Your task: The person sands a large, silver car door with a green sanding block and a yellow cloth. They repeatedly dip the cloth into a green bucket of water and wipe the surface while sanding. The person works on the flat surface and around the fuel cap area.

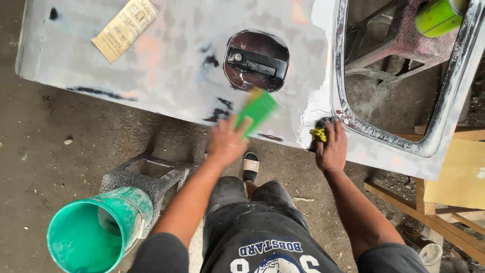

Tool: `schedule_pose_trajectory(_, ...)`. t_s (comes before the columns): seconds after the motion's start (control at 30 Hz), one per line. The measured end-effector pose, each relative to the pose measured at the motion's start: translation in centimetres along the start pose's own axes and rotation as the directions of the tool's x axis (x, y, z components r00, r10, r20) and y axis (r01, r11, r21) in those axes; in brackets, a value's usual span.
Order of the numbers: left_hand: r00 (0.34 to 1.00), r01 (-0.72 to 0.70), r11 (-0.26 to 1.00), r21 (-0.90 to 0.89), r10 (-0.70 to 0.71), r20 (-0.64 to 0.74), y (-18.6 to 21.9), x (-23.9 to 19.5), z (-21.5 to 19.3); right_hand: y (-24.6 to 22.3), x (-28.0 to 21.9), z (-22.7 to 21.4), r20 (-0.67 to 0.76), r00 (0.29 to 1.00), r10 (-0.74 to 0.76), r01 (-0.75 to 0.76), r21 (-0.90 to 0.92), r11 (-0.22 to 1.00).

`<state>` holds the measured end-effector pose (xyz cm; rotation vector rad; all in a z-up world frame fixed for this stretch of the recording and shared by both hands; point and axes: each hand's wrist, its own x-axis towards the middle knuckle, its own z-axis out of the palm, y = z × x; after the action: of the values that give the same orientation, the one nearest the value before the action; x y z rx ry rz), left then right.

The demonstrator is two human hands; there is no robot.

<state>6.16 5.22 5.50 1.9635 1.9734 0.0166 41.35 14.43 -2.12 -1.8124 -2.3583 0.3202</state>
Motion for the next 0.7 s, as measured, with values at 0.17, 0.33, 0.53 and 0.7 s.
schedule_pose_trajectory(0.17,0.837,0.42,0.902,-0.098,-0.427,-0.342,-4.5,0.1,3.4,-0.2,-0.6,-1.4,-0.038,0.996,0.076,-0.07,0.144,0.987)
schedule_pose_trajectory(0.33,0.963,0.204,0.978,-0.027,-0.206,-0.171,5.9,-0.2,5.4,-0.7,-0.8,-0.7,-0.046,0.988,0.15,-0.14,0.174,0.975)
schedule_pose_trajectory(0.53,0.938,-0.312,0.949,0.052,0.317,-0.143,2.7,0.4,3.5,0.0,-0.9,-1.3,-0.007,0.994,0.108,-0.104,0.206,0.973)
schedule_pose_trajectory(0.7,0.855,0.41,0.905,-0.112,-0.424,-0.298,-5.9,0.4,3.8,-0.2,-0.6,-2.0,0.044,0.99,0.137,-0.144,0.24,0.96)
